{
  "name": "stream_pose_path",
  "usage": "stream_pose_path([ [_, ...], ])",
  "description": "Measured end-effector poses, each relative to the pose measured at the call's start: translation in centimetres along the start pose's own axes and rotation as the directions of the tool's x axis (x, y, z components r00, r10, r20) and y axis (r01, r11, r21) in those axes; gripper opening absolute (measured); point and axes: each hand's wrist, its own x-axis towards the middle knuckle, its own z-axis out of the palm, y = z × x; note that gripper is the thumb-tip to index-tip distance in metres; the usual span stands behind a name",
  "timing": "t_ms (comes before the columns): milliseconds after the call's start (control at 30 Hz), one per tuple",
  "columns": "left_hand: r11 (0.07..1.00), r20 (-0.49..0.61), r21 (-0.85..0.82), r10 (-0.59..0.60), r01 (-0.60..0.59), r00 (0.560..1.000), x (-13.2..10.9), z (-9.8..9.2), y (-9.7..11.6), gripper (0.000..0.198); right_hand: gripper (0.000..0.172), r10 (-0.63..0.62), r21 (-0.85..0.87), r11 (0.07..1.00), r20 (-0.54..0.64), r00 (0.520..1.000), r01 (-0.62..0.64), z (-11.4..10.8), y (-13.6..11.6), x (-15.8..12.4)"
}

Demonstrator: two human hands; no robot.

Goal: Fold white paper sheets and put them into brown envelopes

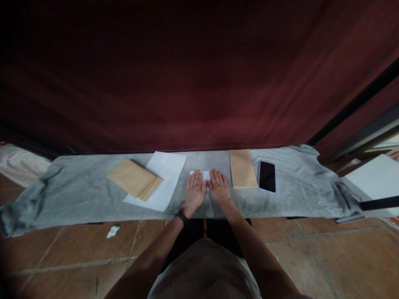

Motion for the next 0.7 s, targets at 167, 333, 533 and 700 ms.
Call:
stream_pose_path([
  [167,0.982,0.075,-0.117,0.157,-0.147,0.985,1.6,0.7,3.0,0.061,0.066,-0.029,-0.033,0.999,0.044,0.999,0.031,-0.1,0.2,-0.3],
  [333,0.985,0.064,-0.102,0.145,-0.138,0.987,2.1,0.9,1.6,0.064,0.059,-0.017,-0.037,0.999,0.026,1.000,0.017,-0.1,0.0,-0.1],
  [533,0.997,0.043,-0.026,0.068,-0.067,0.997,1.8,0.5,-1.6,0.061,0.054,-0.017,0.004,1.000,-0.021,1.000,0.017,0.1,0.1,0.1],
  [700,1.000,0.045,0.011,-0.017,0.017,0.999,1.1,0.0,-3.5,0.062,0.054,-0.009,0.021,1.000,-0.049,0.999,0.010,0.2,0.0,-0.1],
])
